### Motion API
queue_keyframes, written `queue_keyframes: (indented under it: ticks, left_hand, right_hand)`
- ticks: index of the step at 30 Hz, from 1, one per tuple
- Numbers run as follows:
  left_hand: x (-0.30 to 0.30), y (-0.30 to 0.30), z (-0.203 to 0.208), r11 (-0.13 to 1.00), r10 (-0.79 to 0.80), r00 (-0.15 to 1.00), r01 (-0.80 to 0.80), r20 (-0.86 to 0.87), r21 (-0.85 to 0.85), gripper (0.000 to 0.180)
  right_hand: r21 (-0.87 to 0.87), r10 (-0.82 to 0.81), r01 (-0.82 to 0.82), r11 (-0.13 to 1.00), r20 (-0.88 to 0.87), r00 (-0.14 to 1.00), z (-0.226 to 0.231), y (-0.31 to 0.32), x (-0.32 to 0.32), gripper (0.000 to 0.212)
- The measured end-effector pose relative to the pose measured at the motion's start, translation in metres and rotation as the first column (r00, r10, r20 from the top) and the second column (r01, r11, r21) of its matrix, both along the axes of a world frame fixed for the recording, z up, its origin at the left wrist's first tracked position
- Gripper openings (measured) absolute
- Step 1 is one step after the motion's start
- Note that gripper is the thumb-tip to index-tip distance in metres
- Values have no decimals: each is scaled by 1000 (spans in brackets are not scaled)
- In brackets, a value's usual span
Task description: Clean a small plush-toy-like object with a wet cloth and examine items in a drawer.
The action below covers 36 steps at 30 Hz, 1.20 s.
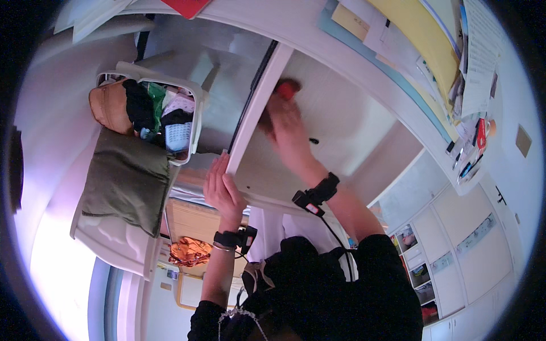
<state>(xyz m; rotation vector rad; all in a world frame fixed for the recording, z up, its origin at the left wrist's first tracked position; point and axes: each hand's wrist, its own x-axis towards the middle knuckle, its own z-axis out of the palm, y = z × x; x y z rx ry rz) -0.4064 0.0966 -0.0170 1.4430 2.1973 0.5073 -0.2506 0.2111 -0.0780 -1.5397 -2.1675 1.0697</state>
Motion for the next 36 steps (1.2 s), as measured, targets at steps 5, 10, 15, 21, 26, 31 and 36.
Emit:
queue_keyframes:
  ticks: [5, 10, 15, 21, 26, 31, 36]
  left_hand:
    - [-2, 3, 3, 1000, -15, 1000, 16, -3, 26, 34]
    - [-2, 6, 3, 999, -26, 999, 27, -31, 42, 33]
    - [0, 9, 2, 994, -7, 1000, 6, 9, 105, 32]
    - [-1, 9, 1, 991, -18, 1000, 16, 15, 129, 33]
    - [0, 5, -2, 993, -4, 1000, 3, 13, 115, 34]
    - [-2, 4, 0, 992, -7, 1000, 6, 5, 128, 34]
    - [-1, 2, -4, 992, 2, 1000, -2, 2, 127, 34]
  right_hand:
    - [-188, 320, -321, 928, -35, 947, 21, -73, 16, 62]
    - [-283, 421, -409, 868, -19, 907, 36, -59, 48, 63]
    - [-294, 158, -109, 950, 149, 976, 53, -31, 77, 56]
    - [-89, -71, 83, 993, 130, 989, 31, -14, 49, 52]
    - [-49, 252, -250, 967, 22, 968, 13, -15, 10, 53]
    - [-141, 320, -342, 929, -160, 934, 14, -30, 1, 46]
    - [-231, 435, -497, 836, -271, 859, 17, -48, -5, 40]
